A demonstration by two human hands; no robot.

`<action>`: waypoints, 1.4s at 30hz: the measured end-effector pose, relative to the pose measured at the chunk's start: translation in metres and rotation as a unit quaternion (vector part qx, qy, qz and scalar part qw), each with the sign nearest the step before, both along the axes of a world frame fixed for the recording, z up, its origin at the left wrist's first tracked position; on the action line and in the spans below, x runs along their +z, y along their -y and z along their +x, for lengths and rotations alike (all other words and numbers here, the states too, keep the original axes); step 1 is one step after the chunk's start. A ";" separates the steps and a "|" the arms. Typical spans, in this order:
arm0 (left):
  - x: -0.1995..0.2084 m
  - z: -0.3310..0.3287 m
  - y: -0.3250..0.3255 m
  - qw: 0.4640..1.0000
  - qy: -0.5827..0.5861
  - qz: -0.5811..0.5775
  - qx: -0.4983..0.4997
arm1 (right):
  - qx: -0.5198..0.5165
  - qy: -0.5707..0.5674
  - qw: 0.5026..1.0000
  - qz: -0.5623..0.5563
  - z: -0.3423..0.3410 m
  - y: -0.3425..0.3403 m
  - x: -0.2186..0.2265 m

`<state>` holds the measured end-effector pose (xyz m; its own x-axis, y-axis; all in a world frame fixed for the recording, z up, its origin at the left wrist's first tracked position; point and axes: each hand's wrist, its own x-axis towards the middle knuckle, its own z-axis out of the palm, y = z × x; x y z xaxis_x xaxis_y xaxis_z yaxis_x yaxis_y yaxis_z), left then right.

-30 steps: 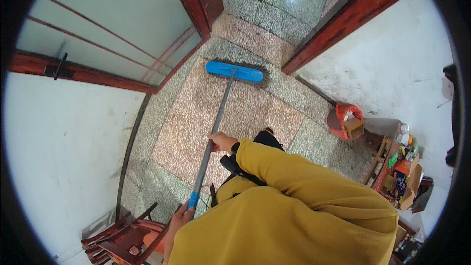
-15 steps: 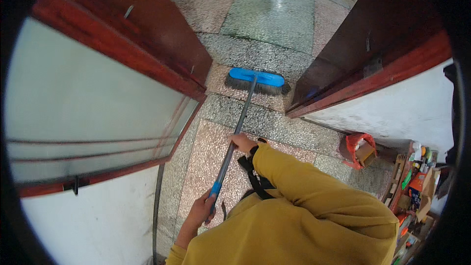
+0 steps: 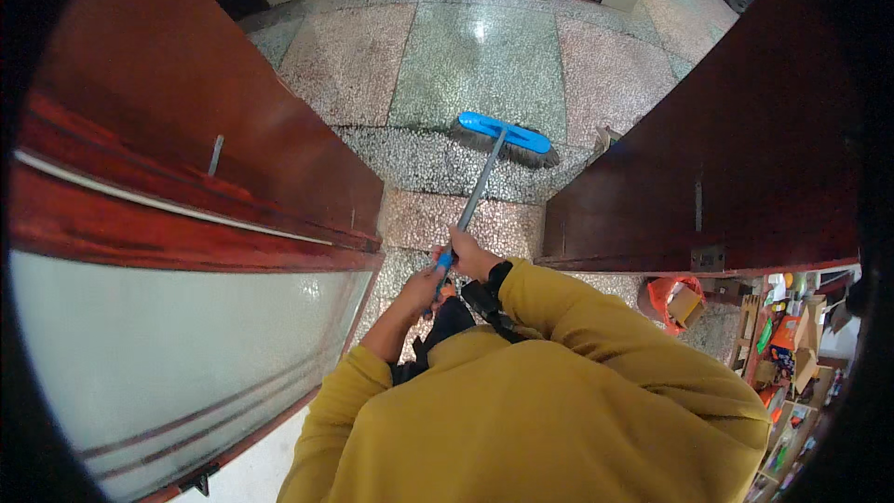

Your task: The person sweeps a tiled floor with a blue broom, moving from an indoor room into a garage-like area and back. They navigate around furniture, a wheelchair, and a motorcycle, then ascend a wooden staircase while continuing to sweep.

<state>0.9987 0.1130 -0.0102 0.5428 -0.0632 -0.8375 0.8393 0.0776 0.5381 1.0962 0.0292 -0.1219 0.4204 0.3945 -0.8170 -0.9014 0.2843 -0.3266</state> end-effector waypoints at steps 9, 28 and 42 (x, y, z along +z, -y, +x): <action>-0.006 0.129 -0.036 0.997 -0.031 -0.043 0.057 | -0.059 0.039 0.996 -0.051 0.109 -0.038 -0.012; -0.045 0.565 0.050 0.998 -0.007 0.027 -0.047 | 0.000 0.169 0.985 -0.034 0.532 0.062 -0.026; -0.050 0.732 -0.077 0.976 -0.023 0.103 -0.189 | 0.025 0.066 0.988 -0.138 0.617 0.111 -0.029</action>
